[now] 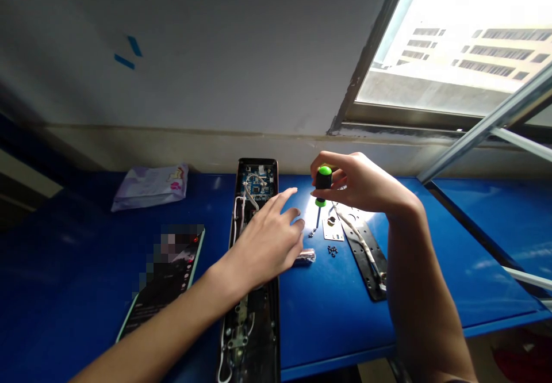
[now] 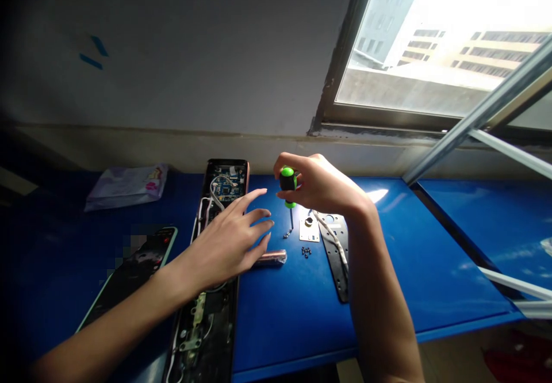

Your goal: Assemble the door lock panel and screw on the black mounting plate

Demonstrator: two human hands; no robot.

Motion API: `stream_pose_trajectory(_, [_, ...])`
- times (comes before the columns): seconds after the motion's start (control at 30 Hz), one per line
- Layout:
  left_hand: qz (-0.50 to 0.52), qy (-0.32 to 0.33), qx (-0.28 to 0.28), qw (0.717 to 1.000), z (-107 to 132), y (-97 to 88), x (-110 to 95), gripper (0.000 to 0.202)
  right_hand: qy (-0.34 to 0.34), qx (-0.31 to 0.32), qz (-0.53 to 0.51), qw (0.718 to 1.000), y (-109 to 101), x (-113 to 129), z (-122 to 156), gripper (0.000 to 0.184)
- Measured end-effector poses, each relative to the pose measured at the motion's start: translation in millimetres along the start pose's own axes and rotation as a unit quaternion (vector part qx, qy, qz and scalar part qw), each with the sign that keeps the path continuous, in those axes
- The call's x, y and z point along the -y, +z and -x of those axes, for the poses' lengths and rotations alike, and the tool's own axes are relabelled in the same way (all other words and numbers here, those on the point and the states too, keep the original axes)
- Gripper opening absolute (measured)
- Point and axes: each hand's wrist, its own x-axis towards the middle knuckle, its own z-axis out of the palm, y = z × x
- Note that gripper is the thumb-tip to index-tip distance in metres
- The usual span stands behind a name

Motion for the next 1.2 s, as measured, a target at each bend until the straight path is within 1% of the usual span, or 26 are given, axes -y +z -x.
stream_pose_trajectory(0.1, [0.007, 0.003, -0.018, 1.0, 1, 0.1, 0, 0.016, -0.001, -0.003, -0.011, 1.0, -1, 0, 1, 0.02])
stream_pose_trajectory(0.17, [0.014, 0.006, -0.039, 0.999, 2, -1.2, 1, 0.017, -0.013, -0.018, -0.005, 1.0, -2, 2, 3, 0.021])
stream_pose_trajectory(0.23, [0.029, 0.004, -0.071, 0.997, 5, -3.4, 3, 0.019, -0.039, -0.067, 0.01, 0.997, -3, 6, 6, 0.023])
stream_pose_trajectory(0.33, [0.068, -0.009, -0.126, 0.99, 14, -5.8, 9, 0.021, -0.087, -0.177, 0.0, 0.98, -4, 17, 10, 0.028])
stream_pose_trajectory(0.43, [0.1, -0.025, -0.181, 0.978, 27, -4.4, 18, 0.026, -0.139, -0.263, -0.056, 0.953, -3, 29, 14, 0.031])
stream_pose_trajectory(0.53, [0.104, -0.028, -0.23, 0.967, 39, -0.9, 23, 0.027, -0.195, -0.313, -0.115, 0.922, 1, 40, 14, 0.038])
stream_pose_trajectory(0.63, [0.106, -0.027, -0.266, 0.958, 46, 1.4, 24, 0.021, -0.215, -0.332, -0.152, 0.906, 5, 48, 11, 0.042])
stream_pose_trajectory(0.77, [0.123, -0.035, -0.287, 0.949, 48, 2.1, 22, 0.014, -0.191, -0.349, -0.164, 0.903, 12, 54, 8, 0.039])
stream_pose_trajectory(0.9, [0.14, -0.06, -0.3, 0.942, 49, 2.8, 20, 0.013, -0.197, -0.343, -0.182, 0.9, 15, 57, 6, 0.039])
stream_pose_trajectory(0.97, [0.153, -0.069, -0.307, 0.937, 51, 3.9, 20, 0.011, -0.213, -0.338, -0.187, 0.897, 16, 56, 5, 0.042])
stream_pose_trajectory(1.1, [0.183, -0.076, -0.314, 0.928, 53, 7.1, 22, 0.009, -0.26, -0.332, -0.196, 0.885, 17, 51, 0, 0.054])
stream_pose_trajectory(1.2, [0.199, -0.08, -0.327, 0.92, 53, 8.7, 22, 0.009, -0.265, -0.331, -0.205, 0.882, 17, 47, -2, 0.056])
